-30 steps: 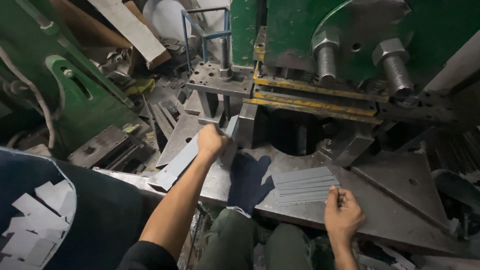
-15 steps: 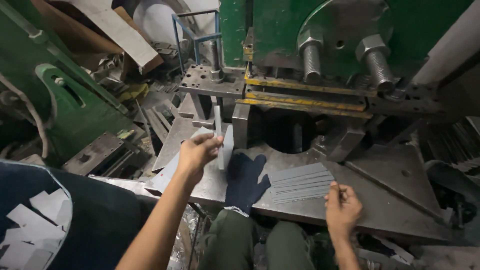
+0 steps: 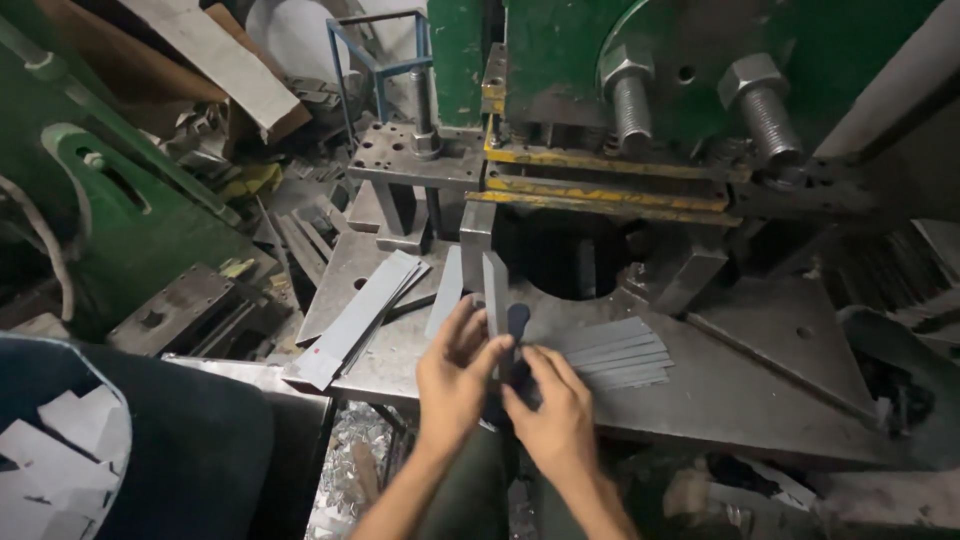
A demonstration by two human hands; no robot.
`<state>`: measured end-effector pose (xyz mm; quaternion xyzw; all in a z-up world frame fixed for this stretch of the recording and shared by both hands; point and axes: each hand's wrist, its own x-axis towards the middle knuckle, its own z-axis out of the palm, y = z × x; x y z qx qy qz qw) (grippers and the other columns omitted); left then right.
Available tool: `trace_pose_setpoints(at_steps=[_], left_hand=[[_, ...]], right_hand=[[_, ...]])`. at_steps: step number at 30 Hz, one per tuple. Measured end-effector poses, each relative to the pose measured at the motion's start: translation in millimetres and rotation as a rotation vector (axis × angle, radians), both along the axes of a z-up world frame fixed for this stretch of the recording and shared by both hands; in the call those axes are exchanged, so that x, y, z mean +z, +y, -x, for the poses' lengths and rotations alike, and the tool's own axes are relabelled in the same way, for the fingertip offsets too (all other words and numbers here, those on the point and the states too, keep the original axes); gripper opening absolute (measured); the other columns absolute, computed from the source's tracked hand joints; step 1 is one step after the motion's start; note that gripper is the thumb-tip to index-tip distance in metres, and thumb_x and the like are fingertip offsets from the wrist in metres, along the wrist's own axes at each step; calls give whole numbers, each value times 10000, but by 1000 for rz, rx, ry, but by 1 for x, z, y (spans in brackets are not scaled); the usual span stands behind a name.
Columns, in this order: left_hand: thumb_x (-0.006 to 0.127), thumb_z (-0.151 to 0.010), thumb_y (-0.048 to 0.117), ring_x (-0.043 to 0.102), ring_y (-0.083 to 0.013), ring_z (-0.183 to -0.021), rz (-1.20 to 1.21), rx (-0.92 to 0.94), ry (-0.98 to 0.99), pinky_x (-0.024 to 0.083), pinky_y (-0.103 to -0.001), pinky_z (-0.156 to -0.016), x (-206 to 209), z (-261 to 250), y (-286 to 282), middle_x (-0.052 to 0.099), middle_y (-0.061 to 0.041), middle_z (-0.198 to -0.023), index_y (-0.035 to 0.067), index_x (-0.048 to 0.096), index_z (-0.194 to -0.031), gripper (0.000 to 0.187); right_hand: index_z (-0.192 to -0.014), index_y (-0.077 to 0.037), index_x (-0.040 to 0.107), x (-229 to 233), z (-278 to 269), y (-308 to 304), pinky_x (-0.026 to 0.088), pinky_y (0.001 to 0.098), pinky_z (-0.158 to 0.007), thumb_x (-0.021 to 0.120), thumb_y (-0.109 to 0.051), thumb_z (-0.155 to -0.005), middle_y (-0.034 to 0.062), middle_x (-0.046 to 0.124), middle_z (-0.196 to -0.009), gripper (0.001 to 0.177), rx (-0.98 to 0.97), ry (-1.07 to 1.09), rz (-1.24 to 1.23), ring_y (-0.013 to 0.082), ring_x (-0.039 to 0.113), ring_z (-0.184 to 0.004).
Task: The recorder is operating an industrial press machine to stamp or cut metal sheets.
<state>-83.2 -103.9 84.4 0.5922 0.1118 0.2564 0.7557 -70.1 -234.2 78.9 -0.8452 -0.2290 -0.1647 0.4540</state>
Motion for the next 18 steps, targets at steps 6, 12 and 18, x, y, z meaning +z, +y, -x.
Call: trace_pose_setpoints(at_steps=[6,12,18], left_hand=[[773,-797,12,751,-251,-1137,-290,179,24,599,-322,-950,-23,18,-24,742,-215,-1268,-16,531,-1419,668],[822,-801,111,743,-257,-1095,-559,172,-86,589,-339,-933,-8,27,-16,734,-178,-1249,-31,572,-1359,627],[861,-773,207,675,-324,-1242,-635,101,-114,529,-374,-1012,13,7,-5,645,-220,-1398,-49,510,-1411,772]], right_hand=[[-929,-57,694,-25,4,22,532,426,-626,715,13,-715,120,746,-836,225,-155,41,-17,340,663,-643],[-1010,-60,705,-43,11,19,535,413,-666,635,51,-720,106,746,-879,318,-106,20,-63,330,673,-689],[-1148,16,676,-47,11,18,539,447,-652,660,47,-732,169,760,-908,418,-101,19,-40,392,698,-707]])
